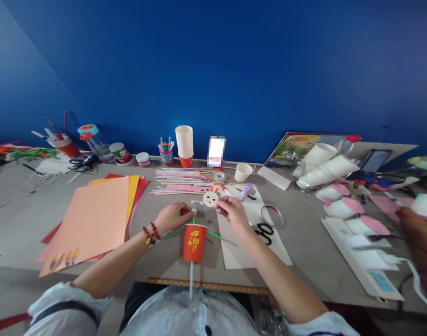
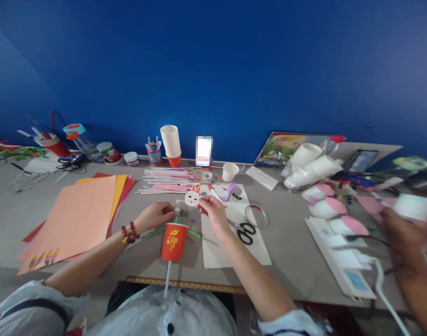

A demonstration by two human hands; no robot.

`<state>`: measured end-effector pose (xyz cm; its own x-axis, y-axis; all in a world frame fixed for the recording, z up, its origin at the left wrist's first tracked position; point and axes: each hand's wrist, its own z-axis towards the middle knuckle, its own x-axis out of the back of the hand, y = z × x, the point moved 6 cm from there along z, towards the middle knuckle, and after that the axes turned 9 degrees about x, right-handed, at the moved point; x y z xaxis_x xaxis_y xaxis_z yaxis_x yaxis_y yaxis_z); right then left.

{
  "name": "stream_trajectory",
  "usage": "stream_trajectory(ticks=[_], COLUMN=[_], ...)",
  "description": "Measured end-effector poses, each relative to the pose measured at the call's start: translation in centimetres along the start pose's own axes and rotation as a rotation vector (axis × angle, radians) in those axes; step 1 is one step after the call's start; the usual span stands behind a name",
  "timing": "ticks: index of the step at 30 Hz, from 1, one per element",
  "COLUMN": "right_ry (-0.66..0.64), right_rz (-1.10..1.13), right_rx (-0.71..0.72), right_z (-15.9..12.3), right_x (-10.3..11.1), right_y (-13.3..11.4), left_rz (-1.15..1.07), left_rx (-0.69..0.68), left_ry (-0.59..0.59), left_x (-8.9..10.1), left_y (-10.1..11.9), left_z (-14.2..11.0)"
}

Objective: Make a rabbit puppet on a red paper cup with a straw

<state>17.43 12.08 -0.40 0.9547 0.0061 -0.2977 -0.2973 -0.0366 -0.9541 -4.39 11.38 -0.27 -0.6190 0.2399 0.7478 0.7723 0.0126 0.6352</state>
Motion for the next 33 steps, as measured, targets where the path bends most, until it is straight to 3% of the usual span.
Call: stream_trajectory(ticks=[6,13,20,24,27,31,33], right_ry=[-0.059,-0.087,0.050,0.119,0.096,0.046,0.024], right_rz=[-0.031,-0.025,-0.068,-0.028,0.062,0.161,0.198], right_rx=[0.102,0.171,0.375,0.329,0.238,0.172,0.154], right_z=[-0.9,-2.3,-3.7,-3.6,-3.2,-3.1,-3.1], right_x=[-1.0,-1.7,-1.3,-0.5,-0.5,-1.2,-1.7], right_y=[-1.4,-3.1,-5.6,-4.7,-3.6,-3.0,-2.9], left_rz=[-0.293,-0.843,-0.908,-0.940,-1.039,-1.296,-1.396], left_rx=[0.015,0.034,-0.055,-0.067,-0.069,-0.179,-0.234], left_ry=[-0.088,-0.065,0.058,0.063,-0.029,-0.269,-0.292], left_x=[-1.2,0.7,2.2,2.4,2.1,1.3,1.2], left_y=[0.4,2.7,4.4,4.6,4.8,5.7,5.8], left_z=[1.0,-1.5,-2.6,-2.8,-2.7,-2.4,-2.1])
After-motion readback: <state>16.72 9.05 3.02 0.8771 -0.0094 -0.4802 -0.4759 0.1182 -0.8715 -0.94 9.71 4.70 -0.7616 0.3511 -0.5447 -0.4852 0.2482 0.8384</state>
